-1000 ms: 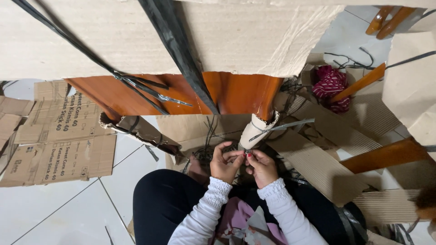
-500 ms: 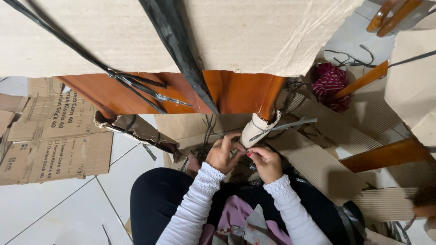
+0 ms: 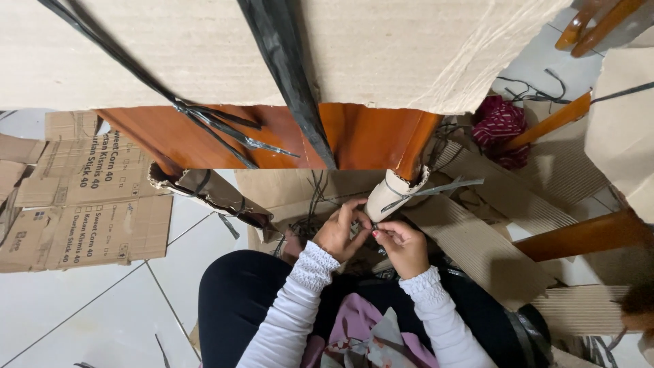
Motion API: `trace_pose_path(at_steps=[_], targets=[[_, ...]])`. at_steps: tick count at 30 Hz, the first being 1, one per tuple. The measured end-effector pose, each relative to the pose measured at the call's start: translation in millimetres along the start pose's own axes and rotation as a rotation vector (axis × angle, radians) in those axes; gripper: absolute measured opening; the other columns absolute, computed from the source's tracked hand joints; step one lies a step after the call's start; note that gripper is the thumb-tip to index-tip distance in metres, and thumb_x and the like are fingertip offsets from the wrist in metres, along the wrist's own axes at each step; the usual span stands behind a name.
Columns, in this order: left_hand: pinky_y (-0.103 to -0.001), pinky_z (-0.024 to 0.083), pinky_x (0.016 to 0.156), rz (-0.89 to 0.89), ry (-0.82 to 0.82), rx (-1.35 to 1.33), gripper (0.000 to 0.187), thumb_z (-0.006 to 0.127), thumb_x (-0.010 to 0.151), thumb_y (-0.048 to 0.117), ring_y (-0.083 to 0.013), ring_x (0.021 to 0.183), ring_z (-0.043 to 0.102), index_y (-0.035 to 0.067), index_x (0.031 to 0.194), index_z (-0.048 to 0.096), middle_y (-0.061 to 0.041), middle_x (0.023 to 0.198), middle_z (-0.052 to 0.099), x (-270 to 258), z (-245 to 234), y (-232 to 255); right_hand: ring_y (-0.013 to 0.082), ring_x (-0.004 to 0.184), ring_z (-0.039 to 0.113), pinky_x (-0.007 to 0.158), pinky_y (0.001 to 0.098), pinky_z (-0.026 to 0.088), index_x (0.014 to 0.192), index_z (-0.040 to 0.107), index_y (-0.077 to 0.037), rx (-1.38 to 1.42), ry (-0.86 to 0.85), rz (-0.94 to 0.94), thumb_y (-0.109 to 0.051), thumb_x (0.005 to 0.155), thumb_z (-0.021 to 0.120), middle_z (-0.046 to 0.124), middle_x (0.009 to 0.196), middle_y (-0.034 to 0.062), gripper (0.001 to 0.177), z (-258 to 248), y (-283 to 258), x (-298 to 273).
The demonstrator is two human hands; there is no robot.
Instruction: Wrapping a wooden chair leg with cardboard and securing it with plastic ties for protection.
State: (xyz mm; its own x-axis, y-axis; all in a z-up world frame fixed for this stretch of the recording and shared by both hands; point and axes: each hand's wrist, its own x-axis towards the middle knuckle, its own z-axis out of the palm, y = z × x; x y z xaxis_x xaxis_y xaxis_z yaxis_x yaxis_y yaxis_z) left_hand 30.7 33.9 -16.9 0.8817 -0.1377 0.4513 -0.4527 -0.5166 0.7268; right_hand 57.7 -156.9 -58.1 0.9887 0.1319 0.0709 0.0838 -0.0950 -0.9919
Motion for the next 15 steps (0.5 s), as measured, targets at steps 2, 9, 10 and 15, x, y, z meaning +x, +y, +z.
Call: trace_pose_path(at_steps=[2, 9, 10, 15], targets=[[-0.046, 0.056, 0.094, -0.006, 0.014, -0.001, 0.058, 0.07, 0.089, 0.014, -0.0301, 0.09, 0.072, 0.004, 0.138, 0.042, -0.002, 0.091, 0.074, -3, 2, 0, 0.0165, 0.074, 0.074, 0.07, 0.0316, 0.063, 0.102, 0.079, 0.0, -0.001, 0.007, 0.004, 0.0, 0.08, 0.083, 0.076, 0.081, 0.0125, 0.022, 1, -11, -1], [-0.04, 0.058, 0.089, -0.105, 0.123, 0.067, 0.053, 0.07, 0.086, 0.018, -0.0257, 0.087, 0.072, 0.008, 0.133, 0.046, 0.0, 0.088, 0.073, -14, 28, -30, 0.0202, 0.073, 0.074, 0.068, 0.0292, 0.058, 0.088, 0.071, -0.011, -0.375, 0.147, -0.291, -0.009, 0.079, 0.087, 0.074, 0.077, 0.0045, 0.018, -1, -18, 4], [-0.04, 0.058, 0.089, -0.103, 0.12, 0.068, 0.053, 0.07, 0.086, 0.018, -0.0257, 0.087, 0.072, 0.008, 0.133, 0.046, 0.0, 0.088, 0.073, -14, 30, -32, 0.0202, 0.073, 0.074, 0.068, 0.0292, 0.058, 0.088, 0.071, -0.011, -0.373, 0.15, -0.29, -0.009, 0.079, 0.087, 0.074, 0.077, 0.0045, 0.018, -2, -17, 7], [-0.045, 0.06, 0.082, -0.309, 0.115, 0.085, 0.044, 0.073, 0.086, 0.023, -0.0288, 0.087, 0.073, 0.016, 0.12, 0.047, 0.0, 0.093, 0.076, -12, 35, -34, 0.025, 0.073, 0.073, 0.068, 0.031, 0.057, 0.07, 0.048, -0.016, -0.442, 0.22, -0.38, -0.007, 0.079, 0.085, 0.074, 0.075, -0.0004, 0.04, -6, -3, 23]])
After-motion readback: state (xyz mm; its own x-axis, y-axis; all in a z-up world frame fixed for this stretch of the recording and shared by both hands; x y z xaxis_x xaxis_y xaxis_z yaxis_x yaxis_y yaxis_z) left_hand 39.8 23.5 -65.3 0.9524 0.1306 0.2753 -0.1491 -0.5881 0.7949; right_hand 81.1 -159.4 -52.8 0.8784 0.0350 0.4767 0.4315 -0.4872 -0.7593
